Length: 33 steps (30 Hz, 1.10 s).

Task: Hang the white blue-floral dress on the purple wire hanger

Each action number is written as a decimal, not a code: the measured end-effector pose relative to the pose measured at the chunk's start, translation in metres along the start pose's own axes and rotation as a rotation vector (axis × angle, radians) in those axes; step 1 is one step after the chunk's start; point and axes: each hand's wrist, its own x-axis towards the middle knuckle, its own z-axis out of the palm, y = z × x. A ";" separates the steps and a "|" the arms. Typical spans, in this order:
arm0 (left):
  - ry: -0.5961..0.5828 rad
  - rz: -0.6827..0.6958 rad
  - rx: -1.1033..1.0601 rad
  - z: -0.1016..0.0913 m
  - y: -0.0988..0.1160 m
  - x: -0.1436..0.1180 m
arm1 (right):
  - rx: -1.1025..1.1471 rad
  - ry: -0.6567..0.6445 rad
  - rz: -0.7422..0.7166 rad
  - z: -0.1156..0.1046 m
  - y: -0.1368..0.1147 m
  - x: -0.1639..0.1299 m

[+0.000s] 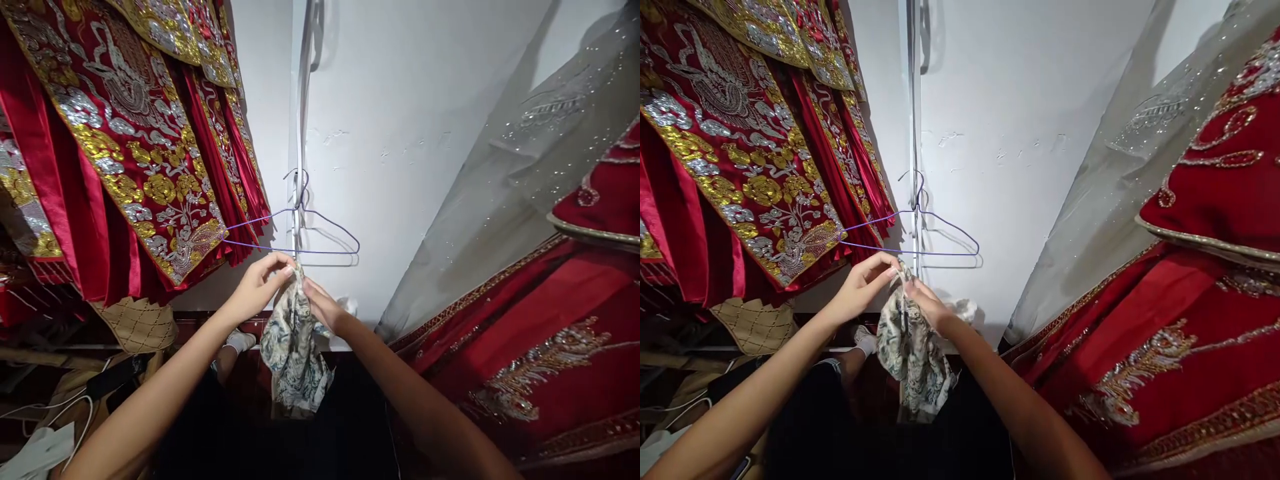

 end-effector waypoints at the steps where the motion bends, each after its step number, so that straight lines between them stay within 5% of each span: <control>1: 0.006 0.020 -0.002 0.001 0.000 0.000 | 0.032 -0.032 0.013 0.000 -0.005 0.001; 3: -0.050 -0.007 -0.018 0.001 -0.007 -0.006 | -0.053 -0.108 0.009 -0.004 -0.016 0.001; 6: -0.384 -0.237 -0.024 -0.001 -0.022 -0.026 | -0.447 -0.123 -0.137 -0.015 -0.032 0.003; 8: -0.612 -0.373 0.039 -0.003 -0.031 -0.043 | -0.651 0.010 -0.298 -0.024 -0.039 0.009; 10: -0.690 -0.411 0.164 -0.007 -0.036 -0.057 | -0.713 0.222 -0.404 -0.037 -0.041 0.020; 14: -0.564 -0.399 0.648 -0.032 -0.043 -0.065 | -0.703 0.446 -0.349 -0.072 -0.022 0.053; 19: -0.416 -0.372 1.194 -0.078 -0.045 -0.056 | -0.772 0.338 -0.130 -0.111 0.011 0.073; 27: -0.182 0.004 1.129 -0.118 -0.012 -0.034 | -0.922 0.373 -0.167 -0.105 -0.009 0.009; 33: -0.003 -0.049 1.031 -0.115 0.018 -0.005 | -0.898 0.371 -0.141 -0.096 -0.028 -0.002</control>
